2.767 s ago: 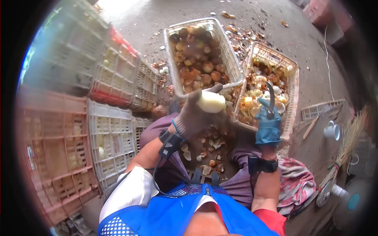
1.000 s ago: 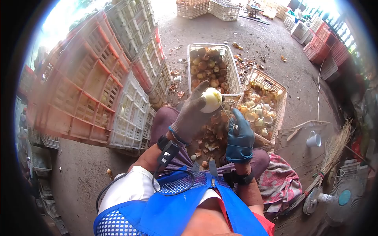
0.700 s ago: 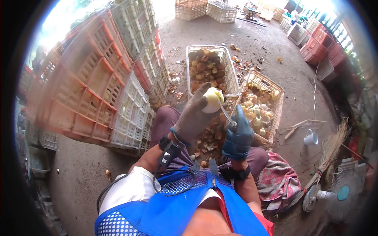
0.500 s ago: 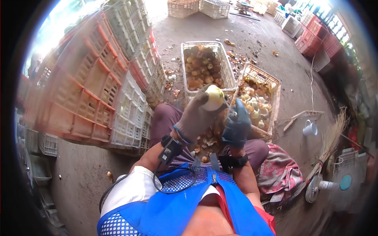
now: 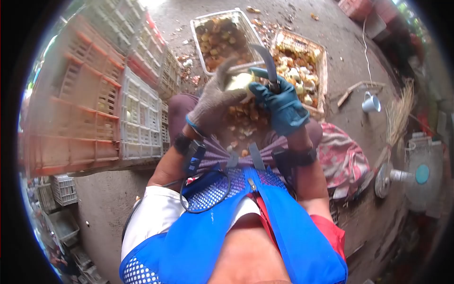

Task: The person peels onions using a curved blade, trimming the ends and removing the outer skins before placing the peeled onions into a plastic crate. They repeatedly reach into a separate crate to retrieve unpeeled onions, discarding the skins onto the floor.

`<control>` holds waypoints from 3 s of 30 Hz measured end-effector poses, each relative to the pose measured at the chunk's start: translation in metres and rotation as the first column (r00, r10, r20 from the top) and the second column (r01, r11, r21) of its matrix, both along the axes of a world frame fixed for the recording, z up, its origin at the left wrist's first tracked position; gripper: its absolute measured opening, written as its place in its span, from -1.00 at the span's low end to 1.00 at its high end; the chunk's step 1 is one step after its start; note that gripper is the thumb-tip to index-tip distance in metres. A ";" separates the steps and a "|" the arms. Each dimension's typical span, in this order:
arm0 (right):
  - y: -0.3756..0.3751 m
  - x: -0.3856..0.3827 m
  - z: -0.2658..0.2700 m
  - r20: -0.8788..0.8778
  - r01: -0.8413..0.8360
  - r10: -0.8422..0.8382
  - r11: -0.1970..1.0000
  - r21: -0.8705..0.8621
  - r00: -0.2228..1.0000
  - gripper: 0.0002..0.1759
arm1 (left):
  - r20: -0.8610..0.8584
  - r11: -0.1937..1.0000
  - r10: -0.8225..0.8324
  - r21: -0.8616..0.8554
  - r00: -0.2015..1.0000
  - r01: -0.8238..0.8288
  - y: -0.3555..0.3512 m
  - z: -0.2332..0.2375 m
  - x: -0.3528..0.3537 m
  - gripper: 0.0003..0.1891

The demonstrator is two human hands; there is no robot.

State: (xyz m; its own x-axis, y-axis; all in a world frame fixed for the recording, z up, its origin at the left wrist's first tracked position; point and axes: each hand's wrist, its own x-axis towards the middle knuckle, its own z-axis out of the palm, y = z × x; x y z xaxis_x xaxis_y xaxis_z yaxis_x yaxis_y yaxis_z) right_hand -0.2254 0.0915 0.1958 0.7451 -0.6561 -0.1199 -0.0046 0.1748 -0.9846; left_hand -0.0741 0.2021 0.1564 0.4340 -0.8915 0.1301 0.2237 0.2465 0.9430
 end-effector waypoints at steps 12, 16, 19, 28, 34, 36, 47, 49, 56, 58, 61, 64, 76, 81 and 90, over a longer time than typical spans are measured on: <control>-0.051 0.000 -0.047 0.051 0.345 -0.456 0.591 -0.729 0.889 -0.78 | -0.314 0.998 0.062 0.000 0.947 -0.065 0.004 -0.015 0.005 -0.13; -0.121 -0.028 -0.069 -0.165 0.179 -0.482 0.588 -0.789 0.860 -0.67 | -0.792 0.995 -0.086 -0.101 0.605 0.009 0.013 -0.042 0.012 -0.21; -0.163 -0.070 -0.097 -0.271 0.129 -0.344 0.799 -0.587 0.899 -0.56 | -0.858 0.993 -0.090 -0.115 0.505 -0.018 0.019 -0.037 0.005 -0.14; -0.189 -0.115 -0.204 -0.158 0.640 -0.662 0.749 -0.168 0.733 -0.75 | -0.746 0.929 0.359 0.344 0.561 -0.137 0.004 -0.026 0.022 -0.50; -0.168 -0.125 -0.192 -0.379 -0.106 -0.458 0.517 -0.849 0.804 -0.56 | -0.334 0.543 -0.318 -0.831 0.888 -0.118 0.029 0.105 0.125 -0.52; -0.150 -0.119 -0.171 -0.417 -0.421 -0.590 0.140 -0.896 0.692 -0.37 | -0.445 0.596 -0.176 -0.758 0.878 -0.265 0.074 0.179 0.121 -0.57; -0.136 -0.069 -0.144 -0.379 0.376 -0.378 0.923 -0.081 0.845 -0.76 | -0.441 0.852 0.467 -0.006 0.766 -0.523 -0.035 0.044 0.164 -0.75; -0.137 -0.054 -0.137 -0.381 0.384 -0.362 0.923 -0.018 0.851 -0.76 | -0.466 0.835 0.542 0.204 0.700 -0.511 -0.066 -0.005 0.175 -0.72; -0.172 0.028 -0.142 -0.293 0.264 -0.185 0.928 0.261 0.938 -0.73 | -0.309 0.777 0.579 0.489 0.755 -0.395 -0.161 -0.150 0.224 -0.67; -0.181 0.050 -0.144 -0.278 0.237 -0.158 0.930 0.281 0.948 -0.71 | -0.266 0.739 0.576 0.574 0.773 -0.353 -0.182 -0.181 0.240 -0.63; -0.195 0.076 -0.149 -0.332 0.232 -0.128 0.927 0.296 0.935 -0.70 | -0.166 0.680 0.517 0.676 0.840 -0.285 -0.207 -0.226 0.266 -0.60; -0.205 0.084 -0.170 -0.350 0.241 -0.116 0.910 0.337 0.930 -0.68 | -0.008 0.639 0.351 0.734 0.936 -0.233 -0.226 -0.273 0.297 -0.61; -0.252 0.100 -0.177 -0.540 0.358 -0.128 0.866 0.348 0.832 -0.57 | 0.452 0.358 -0.732 0.892 0.510 -0.277 -0.286 -0.356 0.313 -0.48; -0.262 0.103 -0.178 -0.545 0.388 -0.162 0.862 0.328 0.822 -0.57 | 0.350 0.239 -0.830 0.927 0.435 -0.290 -0.289 -0.380 0.301 -0.51; -0.259 0.105 -0.161 -0.550 0.358 -0.144 0.882 0.305 0.823 -0.57 | 0.302 0.149 -0.826 0.931 0.476 -0.332 -0.306 -0.377 0.289 -0.32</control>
State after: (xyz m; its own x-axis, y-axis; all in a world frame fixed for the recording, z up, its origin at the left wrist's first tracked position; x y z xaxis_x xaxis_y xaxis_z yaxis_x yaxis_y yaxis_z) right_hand -0.1202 -0.1671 0.0345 0.3252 -0.6321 -0.7034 -0.3758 0.5962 -0.7095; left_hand 0.2154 -0.1041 -0.2205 0.3965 -0.5625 -0.7256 -0.7436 -0.6602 0.1055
